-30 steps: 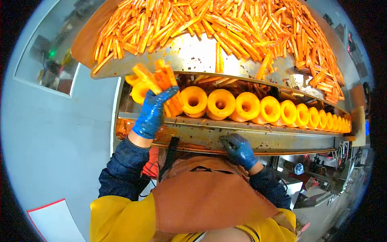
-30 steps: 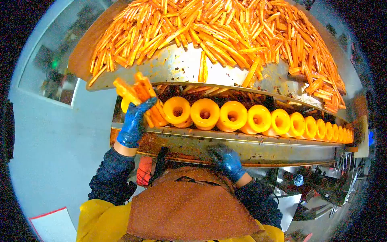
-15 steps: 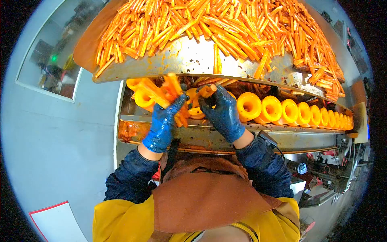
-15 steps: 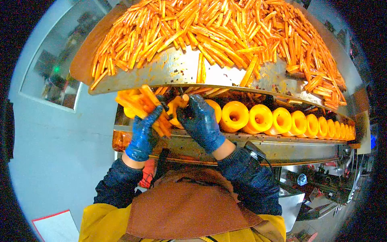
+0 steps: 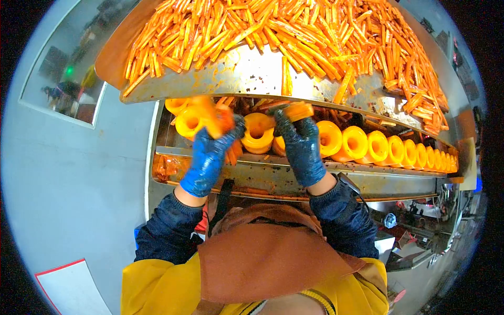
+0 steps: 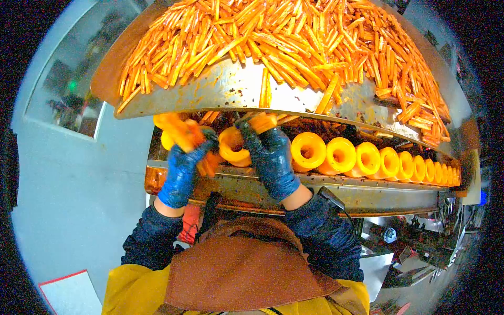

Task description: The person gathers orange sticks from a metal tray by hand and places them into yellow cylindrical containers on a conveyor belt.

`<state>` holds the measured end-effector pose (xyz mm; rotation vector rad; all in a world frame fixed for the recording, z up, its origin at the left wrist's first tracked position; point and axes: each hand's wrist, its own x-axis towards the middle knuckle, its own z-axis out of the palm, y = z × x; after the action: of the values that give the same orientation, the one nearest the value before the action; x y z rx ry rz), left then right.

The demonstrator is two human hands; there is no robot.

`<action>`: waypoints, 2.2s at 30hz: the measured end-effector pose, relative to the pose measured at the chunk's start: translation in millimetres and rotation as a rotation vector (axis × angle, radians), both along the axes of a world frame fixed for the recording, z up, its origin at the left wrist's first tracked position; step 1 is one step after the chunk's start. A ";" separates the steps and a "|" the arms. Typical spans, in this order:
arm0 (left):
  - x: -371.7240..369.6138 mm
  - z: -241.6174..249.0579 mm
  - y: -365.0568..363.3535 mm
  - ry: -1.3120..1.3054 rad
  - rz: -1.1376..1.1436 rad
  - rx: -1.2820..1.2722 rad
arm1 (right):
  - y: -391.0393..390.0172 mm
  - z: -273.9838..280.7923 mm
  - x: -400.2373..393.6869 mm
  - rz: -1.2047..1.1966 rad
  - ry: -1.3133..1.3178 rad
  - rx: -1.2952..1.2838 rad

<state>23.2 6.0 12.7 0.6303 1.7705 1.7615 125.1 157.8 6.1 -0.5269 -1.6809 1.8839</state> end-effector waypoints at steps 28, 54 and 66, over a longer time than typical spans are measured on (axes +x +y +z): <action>-38.2 -8.8 -18.4 -0.040 0.287 0.265 | 25.2 -161.6 203.1 0.061 -0.777 1.044; -81.1 -22.6 -18.2 -0.020 0.359 0.223 | 21.6 -170.8 204.6 -0.010 -0.916 1.087; -106.8 -17.2 -10.2 0.258 0.288 0.107 | 22.4 -152.8 195.5 0.015 -0.891 1.025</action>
<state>-83.6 -4.2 -4.5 0.7012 2.0342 2.0565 320.6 180.2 -146.8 -0.9338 -2.8554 0.5203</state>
